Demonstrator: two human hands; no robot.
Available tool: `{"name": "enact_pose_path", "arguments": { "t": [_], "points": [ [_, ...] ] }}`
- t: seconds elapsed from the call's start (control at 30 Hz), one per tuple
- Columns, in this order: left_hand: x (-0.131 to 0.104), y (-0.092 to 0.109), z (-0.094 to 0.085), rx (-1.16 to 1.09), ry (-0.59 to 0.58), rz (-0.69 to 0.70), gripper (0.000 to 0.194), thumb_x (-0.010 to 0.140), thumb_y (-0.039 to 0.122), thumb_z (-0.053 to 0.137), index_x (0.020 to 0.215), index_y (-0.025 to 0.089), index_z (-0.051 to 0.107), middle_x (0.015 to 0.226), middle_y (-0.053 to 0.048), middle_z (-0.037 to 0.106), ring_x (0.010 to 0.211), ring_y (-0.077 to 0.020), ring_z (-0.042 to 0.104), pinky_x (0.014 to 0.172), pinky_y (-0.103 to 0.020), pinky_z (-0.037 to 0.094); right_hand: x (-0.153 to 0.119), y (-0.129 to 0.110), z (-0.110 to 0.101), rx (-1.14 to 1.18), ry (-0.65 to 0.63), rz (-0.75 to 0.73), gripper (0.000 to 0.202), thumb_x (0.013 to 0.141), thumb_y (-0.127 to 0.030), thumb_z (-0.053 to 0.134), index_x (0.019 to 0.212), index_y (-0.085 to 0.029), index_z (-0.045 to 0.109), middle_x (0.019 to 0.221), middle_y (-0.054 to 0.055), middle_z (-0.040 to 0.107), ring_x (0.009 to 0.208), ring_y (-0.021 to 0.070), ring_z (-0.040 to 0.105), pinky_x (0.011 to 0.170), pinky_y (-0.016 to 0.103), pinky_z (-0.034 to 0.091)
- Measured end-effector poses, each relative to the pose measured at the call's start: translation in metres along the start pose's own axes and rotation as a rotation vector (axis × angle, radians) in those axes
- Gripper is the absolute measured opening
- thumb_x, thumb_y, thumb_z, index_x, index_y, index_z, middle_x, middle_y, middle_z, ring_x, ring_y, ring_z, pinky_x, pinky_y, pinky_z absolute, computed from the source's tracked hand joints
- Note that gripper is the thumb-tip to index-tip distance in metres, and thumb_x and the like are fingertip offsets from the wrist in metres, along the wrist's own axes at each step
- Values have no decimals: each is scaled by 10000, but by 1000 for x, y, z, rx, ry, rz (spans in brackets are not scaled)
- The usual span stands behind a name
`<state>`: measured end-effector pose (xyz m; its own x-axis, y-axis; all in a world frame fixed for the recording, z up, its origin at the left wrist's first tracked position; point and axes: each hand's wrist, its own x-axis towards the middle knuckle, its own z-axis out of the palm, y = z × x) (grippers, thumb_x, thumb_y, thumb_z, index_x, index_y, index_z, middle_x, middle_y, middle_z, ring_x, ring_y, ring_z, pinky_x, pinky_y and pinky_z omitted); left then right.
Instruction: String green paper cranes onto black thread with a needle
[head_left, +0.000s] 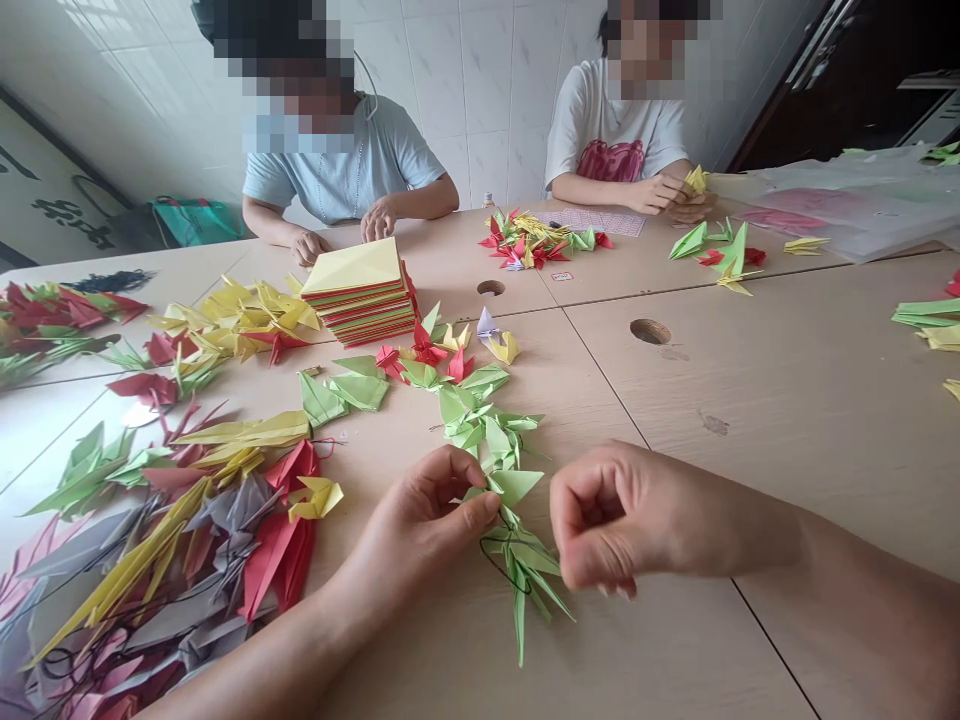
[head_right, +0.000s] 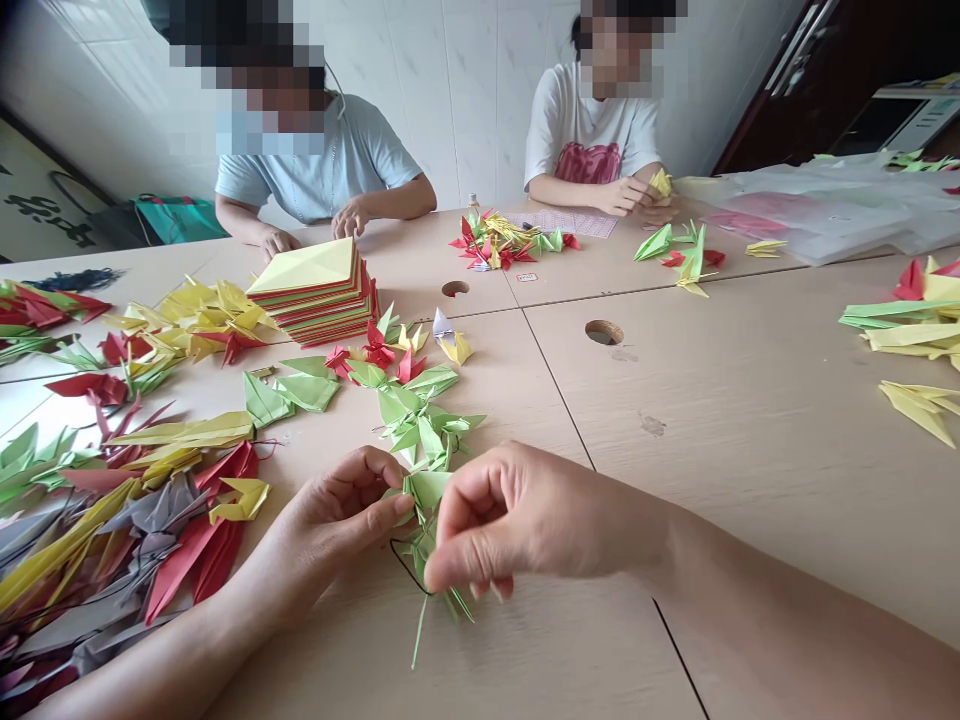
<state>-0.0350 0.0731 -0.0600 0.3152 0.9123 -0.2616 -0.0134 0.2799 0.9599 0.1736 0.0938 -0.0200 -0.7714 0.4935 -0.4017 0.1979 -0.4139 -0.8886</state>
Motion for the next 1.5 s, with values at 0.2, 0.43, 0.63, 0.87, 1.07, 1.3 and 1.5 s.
{"name": "enact_pose_path", "arguments": {
  "t": [0.2,0.43,0.63,0.87,1.07,1.3,1.5],
  "points": [
    [-1,1,1,-1,-10,-2,164,797,265,652,787,183,510,700,44,539,640,-78,459,591,-201,354,-14,5,6,-488,-78,56,147,768,-312,655,782,-166,675,608,-40,544,530,78,451,480,201,332],
    [-3,1,3,-5,-45,29,132,809,251,637,795,176,530,761,27,560,677,-92,487,620,-218,384,3,5,4,-660,626,-184,225,844,-436,561,792,-218,567,800,-11,577,685,126,493,591,233,378],
    [-4,0,3,66,-119,83,132,817,282,631,830,179,549,827,-7,585,768,-132,517,690,-259,404,14,20,5,-502,364,-24,306,808,-478,595,712,-194,533,629,-45,441,564,99,367,488,224,266],
    [-5,1,5,77,-130,28,205,748,302,692,802,171,544,756,2,561,716,-136,499,637,-262,380,18,23,-2,-398,302,-26,333,793,-485,616,697,-176,537,621,-56,356,578,94,307,501,229,242],
    [-6,2,5,8,-166,-7,175,768,262,677,728,160,540,709,15,539,668,-109,463,626,-245,363,19,22,0,-323,280,-52,336,764,-468,657,674,-168,536,605,-56,377,563,87,312,490,221,237],
    [-8,1,4,-4,-154,-18,173,755,230,686,715,176,526,698,32,515,636,-94,419,584,-218,332,19,20,1,-269,257,-60,320,754,-451,674,684,-163,554,618,-48,409,568,87,342,496,215,263],
    [-5,3,5,-25,-125,-14,181,736,216,696,693,173,526,692,32,531,644,-96,441,600,-210,351,21,24,0,-268,272,-59,329,753,-476,667,696,-169,561,620,-50,407,567,90,332,496,222,256]
  ]
}}
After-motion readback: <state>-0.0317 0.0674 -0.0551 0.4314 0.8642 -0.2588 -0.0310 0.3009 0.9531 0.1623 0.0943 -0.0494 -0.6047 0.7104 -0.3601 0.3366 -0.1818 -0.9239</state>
